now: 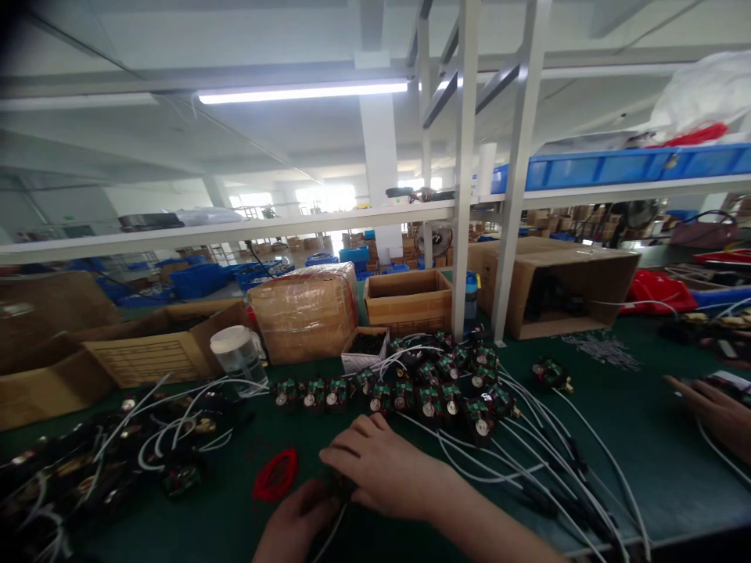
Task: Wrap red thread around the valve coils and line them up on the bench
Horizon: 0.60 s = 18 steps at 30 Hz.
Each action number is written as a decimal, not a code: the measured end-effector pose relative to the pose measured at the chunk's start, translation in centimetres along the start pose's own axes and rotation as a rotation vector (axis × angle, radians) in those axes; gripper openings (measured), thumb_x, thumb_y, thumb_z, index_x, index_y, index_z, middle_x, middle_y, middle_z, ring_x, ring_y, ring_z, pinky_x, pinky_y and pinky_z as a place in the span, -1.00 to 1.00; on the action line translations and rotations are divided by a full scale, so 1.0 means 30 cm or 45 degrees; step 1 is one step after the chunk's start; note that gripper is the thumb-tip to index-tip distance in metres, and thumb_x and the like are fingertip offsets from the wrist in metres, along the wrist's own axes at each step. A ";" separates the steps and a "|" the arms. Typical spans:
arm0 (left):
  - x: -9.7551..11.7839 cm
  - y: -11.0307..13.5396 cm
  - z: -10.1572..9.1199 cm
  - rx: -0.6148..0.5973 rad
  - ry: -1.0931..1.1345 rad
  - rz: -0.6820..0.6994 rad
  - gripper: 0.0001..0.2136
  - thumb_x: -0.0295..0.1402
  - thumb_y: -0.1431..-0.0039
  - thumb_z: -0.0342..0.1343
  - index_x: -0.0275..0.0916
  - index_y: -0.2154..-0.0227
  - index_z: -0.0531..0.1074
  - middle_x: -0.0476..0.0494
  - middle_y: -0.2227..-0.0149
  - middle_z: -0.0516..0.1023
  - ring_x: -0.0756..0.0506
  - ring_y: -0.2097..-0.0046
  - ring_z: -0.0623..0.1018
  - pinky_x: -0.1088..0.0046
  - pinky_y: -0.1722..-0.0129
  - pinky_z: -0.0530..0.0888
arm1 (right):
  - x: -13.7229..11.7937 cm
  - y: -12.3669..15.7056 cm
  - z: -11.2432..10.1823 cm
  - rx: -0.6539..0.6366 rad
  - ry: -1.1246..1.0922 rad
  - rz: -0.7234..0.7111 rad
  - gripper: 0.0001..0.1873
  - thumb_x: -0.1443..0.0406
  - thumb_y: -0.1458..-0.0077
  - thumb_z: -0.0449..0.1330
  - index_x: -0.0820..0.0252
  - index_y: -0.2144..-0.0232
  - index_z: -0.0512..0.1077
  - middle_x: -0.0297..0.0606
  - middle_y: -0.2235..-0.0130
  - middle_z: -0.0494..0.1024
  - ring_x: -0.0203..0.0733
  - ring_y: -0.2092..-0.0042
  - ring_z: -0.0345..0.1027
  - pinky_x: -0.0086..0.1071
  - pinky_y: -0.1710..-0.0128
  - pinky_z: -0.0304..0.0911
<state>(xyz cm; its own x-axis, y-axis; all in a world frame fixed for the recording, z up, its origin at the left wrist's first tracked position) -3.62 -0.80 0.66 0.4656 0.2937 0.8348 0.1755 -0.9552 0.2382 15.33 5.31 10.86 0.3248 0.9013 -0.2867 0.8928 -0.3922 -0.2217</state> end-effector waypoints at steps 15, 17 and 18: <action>0.107 0.020 0.045 0.005 -0.536 -0.035 -0.74 -0.17 -0.14 0.08 -0.21 0.29 0.57 -0.30 0.19 0.65 -0.31 0.09 0.62 0.22 0.11 0.42 | -0.030 0.112 0.386 0.234 -0.239 1.028 -0.34 0.28 0.08 0.35 0.22 -0.10 0.33 0.02 -0.09 0.36 0.24 -0.15 0.24 0.05 -0.19 0.15; 0.094 0.016 0.053 0.169 -0.552 -0.028 -0.67 -0.21 -0.10 0.12 -0.30 0.13 0.49 -0.34 0.08 0.57 -0.29 0.06 0.59 0.20 0.05 0.45 | -0.051 0.107 0.423 0.208 -0.078 1.084 -0.26 0.20 0.15 0.42 0.23 -0.09 0.33 0.07 -0.08 0.37 0.37 -0.15 0.22 0.18 -0.16 0.13; 0.086 0.014 0.057 0.265 -0.531 -0.016 -0.56 -0.24 -0.07 0.16 -0.35 0.00 0.41 -0.36 0.00 0.50 -0.28 0.02 0.58 0.20 0.01 0.46 | -0.062 0.109 0.444 0.220 -0.006 1.099 -0.28 0.16 0.15 0.44 0.23 -0.06 0.34 0.08 -0.06 0.39 0.40 -0.12 0.24 0.21 -0.13 0.16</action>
<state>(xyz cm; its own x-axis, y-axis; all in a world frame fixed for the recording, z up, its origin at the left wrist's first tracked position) -0.85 -0.40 2.05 0.7638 0.3348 0.5519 0.3335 -0.9367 0.1066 13.49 -0.10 -1.75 0.8628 0.2763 -0.4233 0.2761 -0.9591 -0.0633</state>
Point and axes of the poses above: each hand's wrist, its own y-axis away from the middle knuckle, its own z-axis out of the palm, x = y × z, the point moved 2 cm from there along -y, towards the middle knuckle
